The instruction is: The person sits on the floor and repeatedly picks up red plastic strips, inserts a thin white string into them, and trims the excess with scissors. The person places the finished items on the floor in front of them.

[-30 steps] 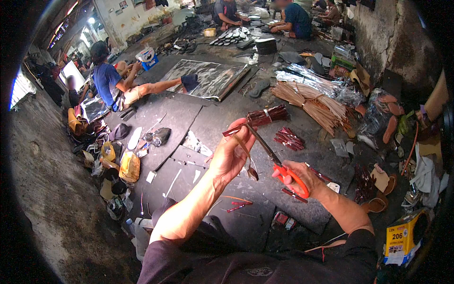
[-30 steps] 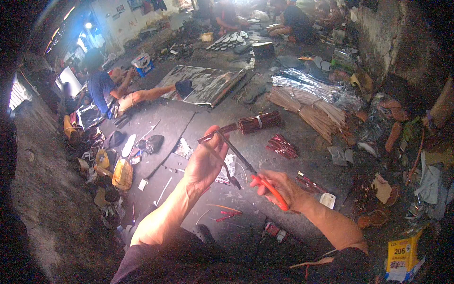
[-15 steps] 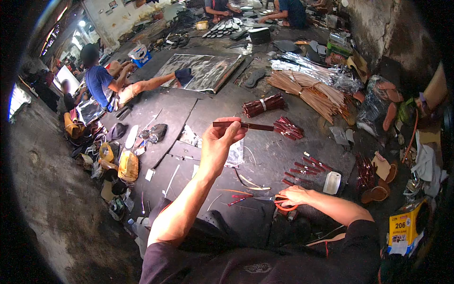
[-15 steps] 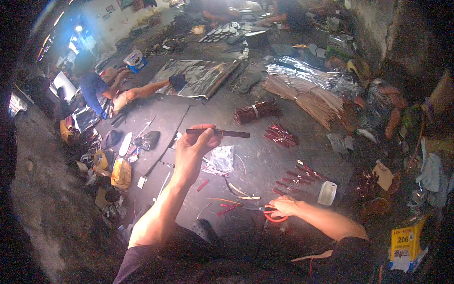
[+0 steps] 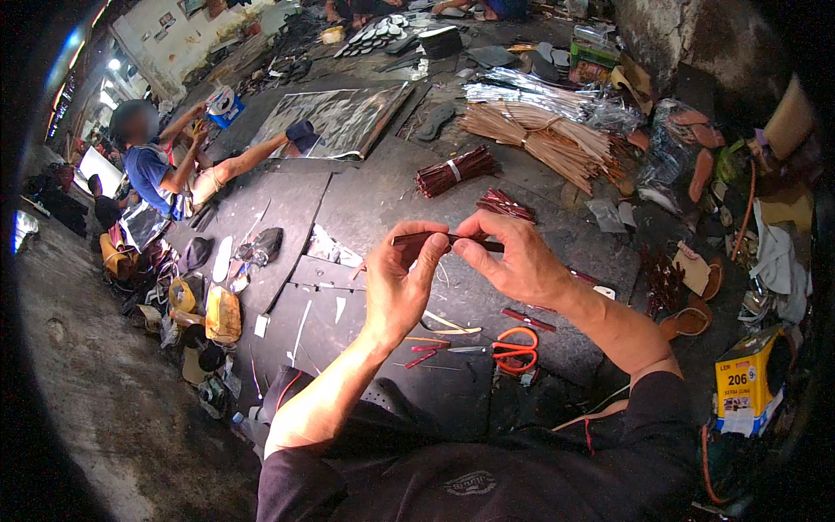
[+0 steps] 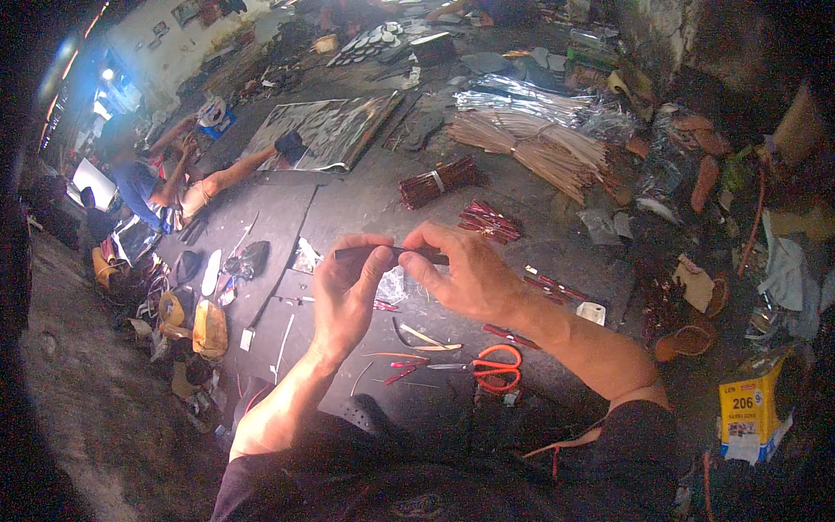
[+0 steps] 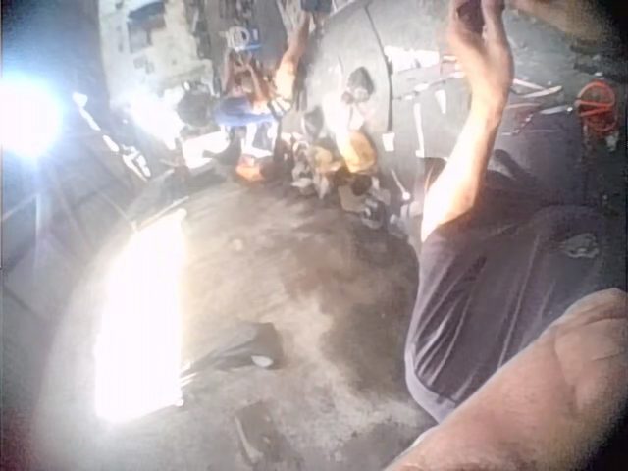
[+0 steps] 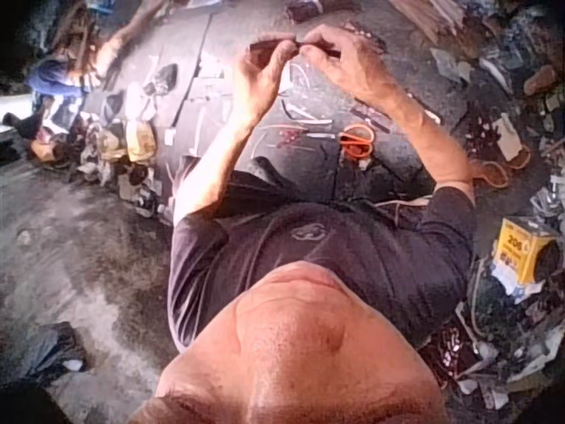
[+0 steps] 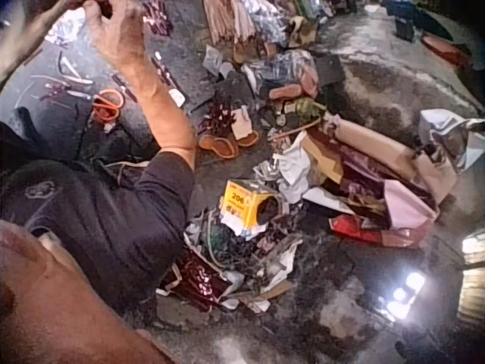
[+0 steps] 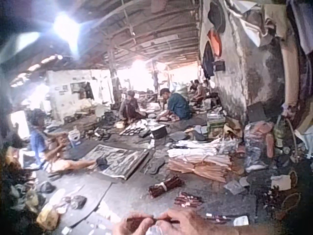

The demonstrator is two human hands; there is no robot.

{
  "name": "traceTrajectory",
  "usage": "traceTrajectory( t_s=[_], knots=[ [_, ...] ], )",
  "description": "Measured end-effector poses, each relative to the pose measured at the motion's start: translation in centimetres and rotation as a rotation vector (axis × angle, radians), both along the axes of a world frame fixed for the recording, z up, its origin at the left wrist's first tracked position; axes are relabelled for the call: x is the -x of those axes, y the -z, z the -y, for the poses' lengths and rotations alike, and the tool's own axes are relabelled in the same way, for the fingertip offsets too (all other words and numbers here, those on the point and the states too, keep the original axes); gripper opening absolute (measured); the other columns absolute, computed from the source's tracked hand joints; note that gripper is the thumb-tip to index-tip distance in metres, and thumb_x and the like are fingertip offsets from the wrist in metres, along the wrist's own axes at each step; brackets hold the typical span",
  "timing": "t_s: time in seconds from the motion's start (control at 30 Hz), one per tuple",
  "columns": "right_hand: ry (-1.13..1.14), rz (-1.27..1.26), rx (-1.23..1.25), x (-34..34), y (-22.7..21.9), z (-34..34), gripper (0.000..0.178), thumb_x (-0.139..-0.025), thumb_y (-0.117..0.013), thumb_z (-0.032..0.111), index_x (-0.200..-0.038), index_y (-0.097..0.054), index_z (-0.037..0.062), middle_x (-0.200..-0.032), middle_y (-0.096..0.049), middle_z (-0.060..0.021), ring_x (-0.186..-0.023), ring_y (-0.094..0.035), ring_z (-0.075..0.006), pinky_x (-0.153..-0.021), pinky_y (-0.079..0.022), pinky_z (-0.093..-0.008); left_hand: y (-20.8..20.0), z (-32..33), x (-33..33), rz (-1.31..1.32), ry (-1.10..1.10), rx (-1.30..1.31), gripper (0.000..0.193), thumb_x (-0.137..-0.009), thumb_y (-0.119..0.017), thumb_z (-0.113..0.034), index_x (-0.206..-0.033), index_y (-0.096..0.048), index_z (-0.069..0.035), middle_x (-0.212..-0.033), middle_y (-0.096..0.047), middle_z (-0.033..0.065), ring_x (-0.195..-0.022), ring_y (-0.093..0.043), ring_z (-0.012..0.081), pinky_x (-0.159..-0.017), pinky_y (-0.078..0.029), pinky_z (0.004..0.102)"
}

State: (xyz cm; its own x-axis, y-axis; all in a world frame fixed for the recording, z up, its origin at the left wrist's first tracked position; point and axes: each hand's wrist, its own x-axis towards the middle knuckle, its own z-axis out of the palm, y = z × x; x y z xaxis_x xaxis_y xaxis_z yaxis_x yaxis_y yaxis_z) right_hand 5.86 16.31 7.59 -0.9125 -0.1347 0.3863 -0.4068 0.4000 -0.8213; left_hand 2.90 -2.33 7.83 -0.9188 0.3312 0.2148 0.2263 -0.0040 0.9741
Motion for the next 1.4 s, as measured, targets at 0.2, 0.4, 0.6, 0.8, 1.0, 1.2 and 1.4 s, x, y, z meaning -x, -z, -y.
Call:
traceTrajectory(
  t_s=[0.2,0.4,0.6,0.8,1.0,1.2,1.4],
  knots=[
    [-0.103,0.269,0.242,0.1,1.4,0.2,0.026,-0.093,-0.066,0.025,-0.098,-0.065,-0.0001,-0.087,-0.07,-0.0104,-0.081,-0.065,-0.017,-0.073,-0.05,-0.0321,1.1,0.9,0.4,0.061,0.044,0.0,0.018,-0.094,-0.067,-0.013,-0.104,-0.065,0.002,-0.096,-0.071,0.0098,-0.091,-0.067,0.0143,-0.083,-0.052,0.028],
    [0.05,0.207,0.146,0.5,3.7,1.0,0.029,-0.094,-0.066,0.029,-0.099,-0.066,0.0006,-0.09,-0.07,-0.0107,-0.085,-0.067,-0.0187,-0.076,-0.051,-0.0332,1.6,0.8,0.7,0.004,-0.04,0.18,0.026,-0.093,-0.069,-0.018,-0.108,-0.067,0.003,-0.103,-0.072,0.0146,-0.093,-0.068,0.0177,-0.082,-0.054,0.0297],
    [0.02,0.271,0.317,0.7,2.7,-1.7,0.018,-0.094,-0.065,0.017,-0.104,-0.065,0.0024,-0.092,-0.07,-0.0124,-0.085,-0.068,-0.0175,-0.076,-0.053,-0.0321,1.8,2.1,2.5,0.114,-0.063,-0.083,0.034,-0.093,-0.069,-0.016,-0.12,-0.06,0.002,-0.099,-0.07,0.013,-0.09,-0.069,0.0174,-0.084,-0.056,0.0301],
    [0.258,-0.095,-0.133,0.0,1.3,-2.1,0.012,-0.089,-0.069,0.005,-0.098,-0.064,-0.0003,-0.09,-0.07,-0.0092,-0.08,-0.07,-0.0189,-0.072,-0.055,-0.0308,0.9,2.6,1.8,-0.075,-0.223,0.234,0.018,-0.091,-0.069,-0.012,-0.103,-0.07,0.002,-0.091,-0.072,0.0088,-0.085,-0.069,0.0142,-0.076,-0.053,0.0269],
    [0.269,-0.34,-0.172,-0.7,2.1,-0.9,0.018,-0.081,-0.073,0.002,-0.096,-0.064,0.0035,-0.086,-0.069,-0.0109,-0.079,-0.069,-0.0282,-0.068,-0.054,-0.0361,0.8,1.8,0.8,-0.474,-0.3,0.399,0.014,-0.086,-0.072,-0.005,-0.099,-0.071,0.0,-0.089,-0.072,0.0109,-0.081,-0.071,0.0155,-0.073,-0.054,0.0268],
    [0.294,-0.379,-0.381,-0.3,1.4,-1.2,0.028,-0.081,-0.075,0.015,-0.105,-0.063,0.0075,-0.087,-0.069,-0.0088,-0.083,-0.067,-0.0287,-0.083,-0.048,-0.0395,1.0,1.8,1.1,-0.495,-0.248,0.349,0.013,-0.088,-0.07,-0.005,-0.099,-0.068,0.0,-0.088,-0.071,0.0106,-0.081,-0.07,0.0174,-0.074,-0.053,0.0279],
    [0.124,-0.254,-0.301,0.4,2.1,-0.3,0.017,-0.084,-0.07,0.017,-0.097,-0.065,0.0067,-0.087,-0.067,-0.0111,-0.081,-0.065,-0.0305,-0.079,-0.045,-0.0435,1.6,1.4,0.5,-0.482,-0.148,0.372,0.014,-0.09,-0.069,-0.007,-0.102,-0.066,0.001,-0.092,-0.07,0.0104,-0.085,-0.069,0.0165,-0.076,-0.053,0.0293]
  ],
)
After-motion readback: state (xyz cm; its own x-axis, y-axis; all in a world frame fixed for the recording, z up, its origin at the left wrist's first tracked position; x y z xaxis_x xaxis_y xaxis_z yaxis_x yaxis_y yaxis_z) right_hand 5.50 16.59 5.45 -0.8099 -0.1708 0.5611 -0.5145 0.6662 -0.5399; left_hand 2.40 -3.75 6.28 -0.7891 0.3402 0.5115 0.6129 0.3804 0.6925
